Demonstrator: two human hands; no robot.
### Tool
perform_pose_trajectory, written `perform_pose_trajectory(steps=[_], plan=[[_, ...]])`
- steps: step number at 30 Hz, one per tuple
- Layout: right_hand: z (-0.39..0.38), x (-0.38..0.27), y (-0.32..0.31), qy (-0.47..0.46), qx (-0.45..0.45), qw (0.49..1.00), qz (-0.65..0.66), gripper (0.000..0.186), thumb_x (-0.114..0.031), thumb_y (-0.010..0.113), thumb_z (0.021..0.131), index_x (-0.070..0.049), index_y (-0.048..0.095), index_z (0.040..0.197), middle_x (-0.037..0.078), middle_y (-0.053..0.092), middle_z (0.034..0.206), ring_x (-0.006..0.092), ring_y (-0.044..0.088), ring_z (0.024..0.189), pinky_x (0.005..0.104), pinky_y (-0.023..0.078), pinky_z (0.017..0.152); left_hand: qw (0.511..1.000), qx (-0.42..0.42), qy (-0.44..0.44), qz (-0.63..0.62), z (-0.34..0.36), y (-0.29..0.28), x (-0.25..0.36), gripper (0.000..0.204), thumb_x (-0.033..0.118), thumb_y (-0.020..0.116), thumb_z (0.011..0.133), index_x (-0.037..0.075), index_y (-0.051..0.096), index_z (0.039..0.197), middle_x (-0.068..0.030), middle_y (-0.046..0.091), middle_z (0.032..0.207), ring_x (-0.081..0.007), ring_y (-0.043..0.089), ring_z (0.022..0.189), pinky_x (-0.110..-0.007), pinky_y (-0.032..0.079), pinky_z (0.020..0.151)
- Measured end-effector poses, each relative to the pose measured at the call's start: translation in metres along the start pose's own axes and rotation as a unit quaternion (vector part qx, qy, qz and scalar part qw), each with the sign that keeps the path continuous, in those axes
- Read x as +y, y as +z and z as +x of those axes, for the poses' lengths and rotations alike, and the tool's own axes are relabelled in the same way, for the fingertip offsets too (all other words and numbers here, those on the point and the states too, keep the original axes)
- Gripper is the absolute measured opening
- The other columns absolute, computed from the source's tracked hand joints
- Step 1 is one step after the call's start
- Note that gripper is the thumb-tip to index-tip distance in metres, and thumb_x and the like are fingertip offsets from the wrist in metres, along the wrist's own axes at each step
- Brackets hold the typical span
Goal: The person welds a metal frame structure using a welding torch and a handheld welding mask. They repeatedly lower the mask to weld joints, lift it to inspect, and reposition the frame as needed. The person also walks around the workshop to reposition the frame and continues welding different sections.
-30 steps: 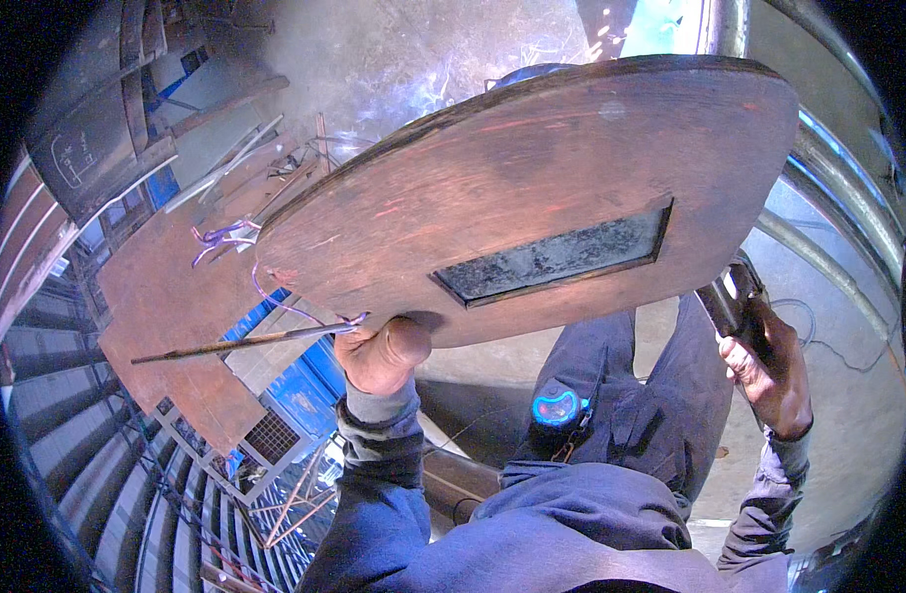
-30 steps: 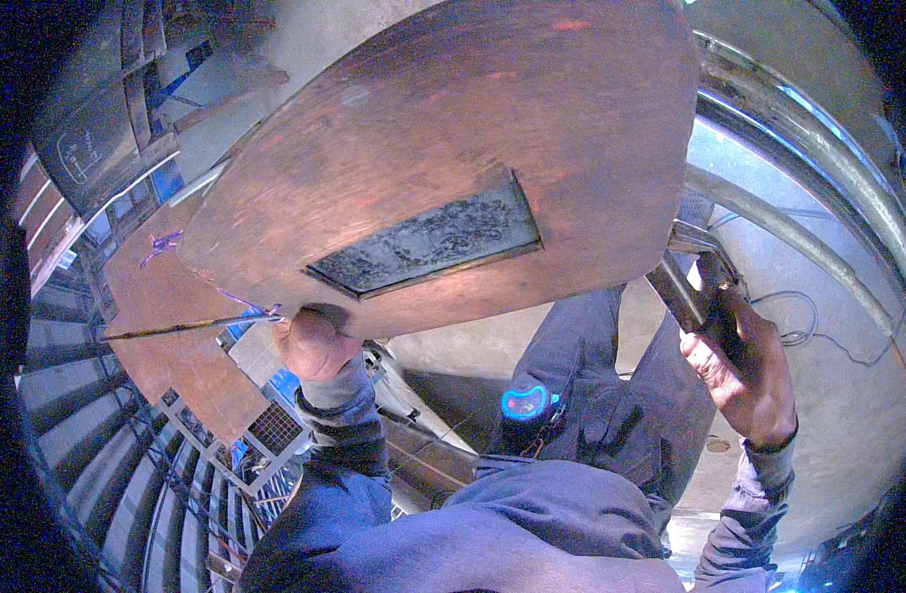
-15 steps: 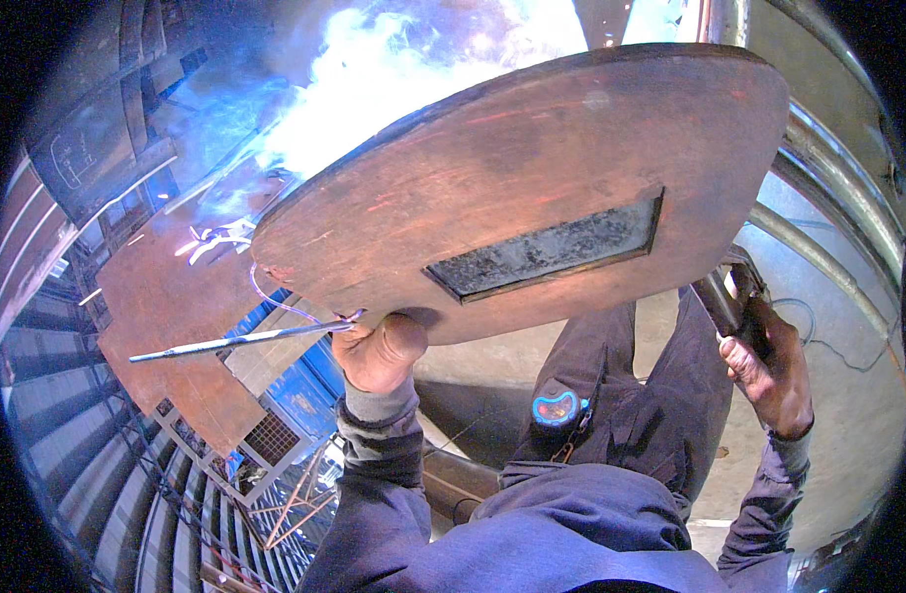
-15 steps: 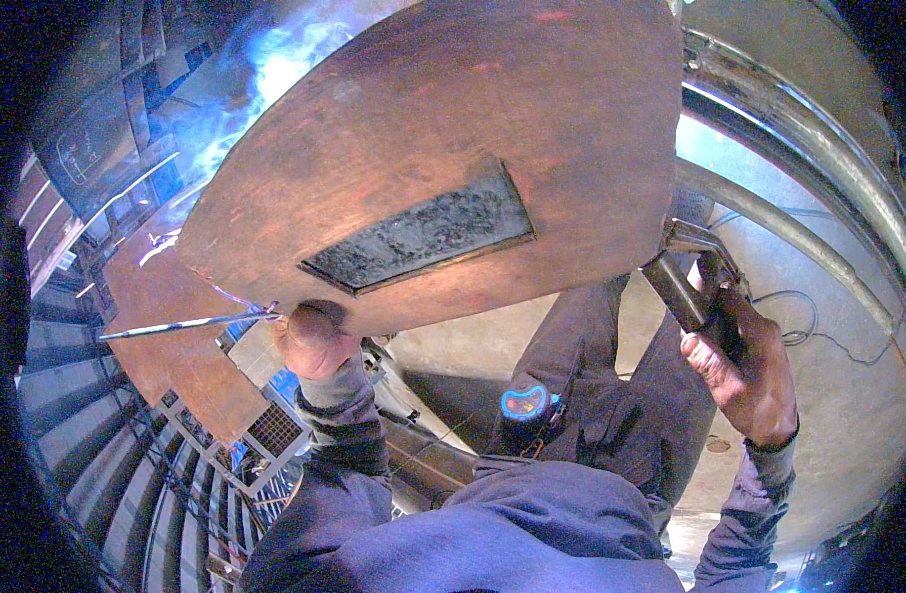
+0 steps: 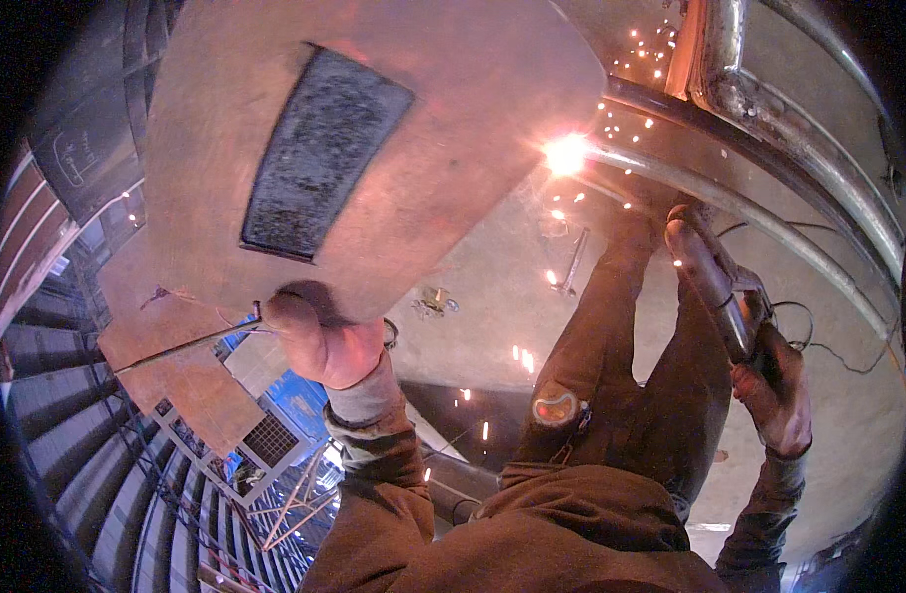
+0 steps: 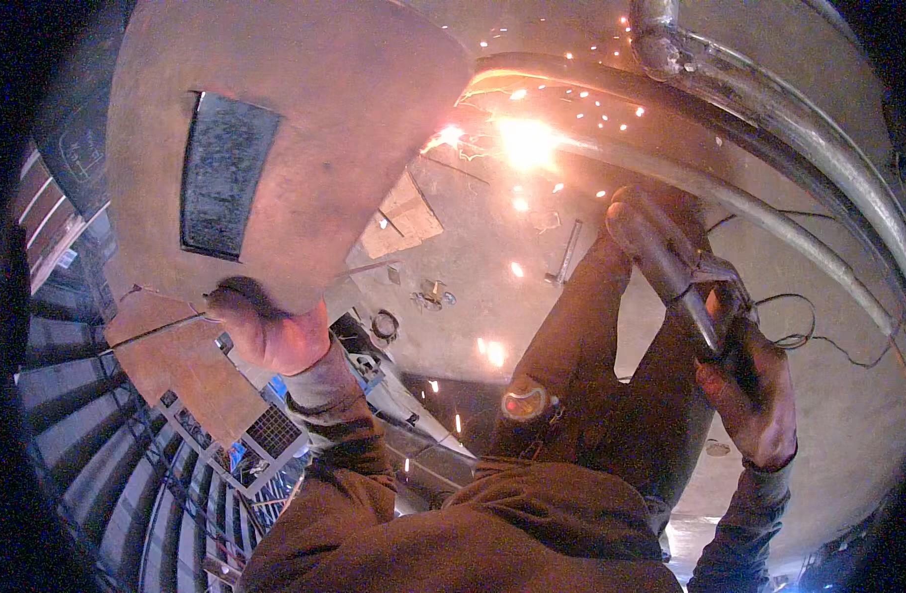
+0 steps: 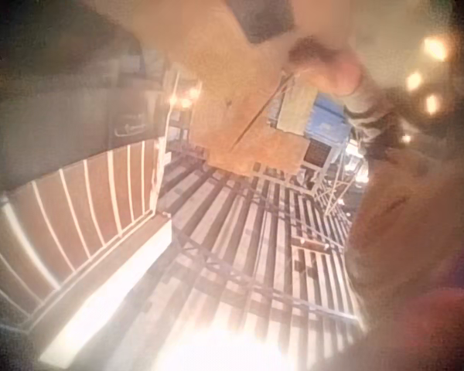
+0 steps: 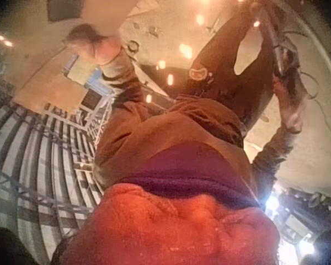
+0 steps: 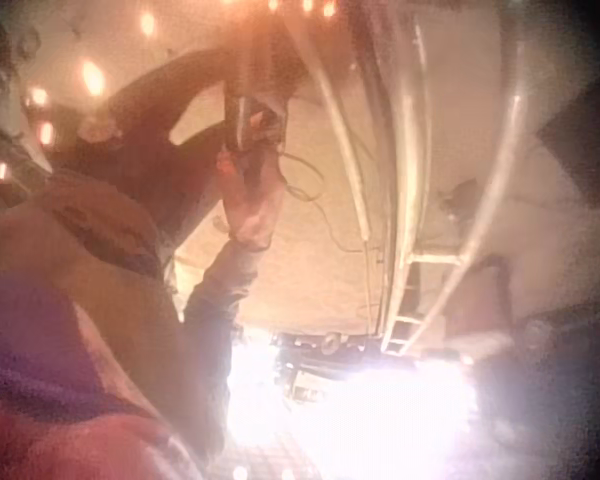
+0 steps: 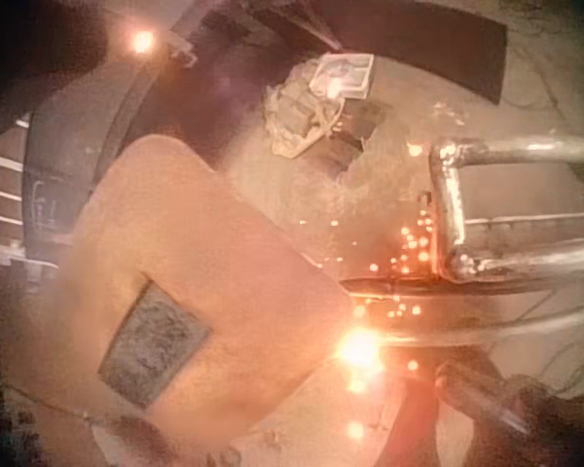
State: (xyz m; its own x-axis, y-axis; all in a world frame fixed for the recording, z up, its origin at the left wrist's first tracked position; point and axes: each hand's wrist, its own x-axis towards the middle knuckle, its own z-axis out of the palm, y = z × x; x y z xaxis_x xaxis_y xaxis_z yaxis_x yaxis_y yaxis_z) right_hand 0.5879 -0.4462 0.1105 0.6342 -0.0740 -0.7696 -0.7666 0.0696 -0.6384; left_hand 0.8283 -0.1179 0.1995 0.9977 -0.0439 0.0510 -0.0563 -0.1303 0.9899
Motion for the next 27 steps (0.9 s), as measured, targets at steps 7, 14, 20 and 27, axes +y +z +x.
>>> perform_pose_trajectory(steps=[7,14,20,27], plan=[[0.017,-0.042,0.009,-0.053,-0.062,0.997,-0.014,0.054,-0.035,0.063,0.081,0.004,0.051,0.117,0.003,0.056,0.081,0.0082,0.051,0.069,0.0248,0.042,0.060,0.979,-0.130,-0.081,-0.136,0.016,-0.014,0.004,0.066,0.047,0.054,0.090,0.009,0.034,0.142,-0.0083,0.038,0.144,-0.0280,0.038,0.130,-0.048,0.028,0.108],[0.017,-0.016,0.002,-0.042,-0.065,0.996,-0.035,0.041,-0.019,0.064,0.083,0.003,0.053,0.116,0.010,0.061,0.101,0.0150,0.056,0.087,0.0298,0.046,0.078,0.999,-0.041,0.002,-0.033,0.010,-0.009,0.008,0.065,0.045,0.055,0.091,0.009,0.035,0.141,-0.0076,0.038,0.144,-0.0268,0.038,0.130,-0.048,0.029,0.108],[0.017,-0.036,0.008,0.014,-0.106,0.994,0.030,0.042,-0.020,0.065,0.081,0.006,0.055,0.112,0.010,0.061,0.090,0.0158,0.053,0.081,0.0326,0.045,0.075,1.000,-0.005,-0.013,-0.018,0.012,-0.016,0.013,0.071,0.046,0.059,0.088,0.004,0.034,0.140,-0.0111,0.039,0.142,-0.0292,0.039,0.129,-0.049,0.031,0.107],[0.001,-0.015,0.012,0.054,-0.041,0.996,0.059,0.046,-0.010,0.066,0.081,0.006,0.052,0.121,0.016,0.064,0.105,0.0196,0.058,0.096,0.0330,0.046,0.087,0.999,0.023,-0.026,-0.023,0.012,-0.009,0.012,0.071,0.048,0.061,0.086,0.004,0.038,0.138,-0.0112,0.042,0.140,-0.0292,0.040,0.128,-0.048,0.033,0.105]])
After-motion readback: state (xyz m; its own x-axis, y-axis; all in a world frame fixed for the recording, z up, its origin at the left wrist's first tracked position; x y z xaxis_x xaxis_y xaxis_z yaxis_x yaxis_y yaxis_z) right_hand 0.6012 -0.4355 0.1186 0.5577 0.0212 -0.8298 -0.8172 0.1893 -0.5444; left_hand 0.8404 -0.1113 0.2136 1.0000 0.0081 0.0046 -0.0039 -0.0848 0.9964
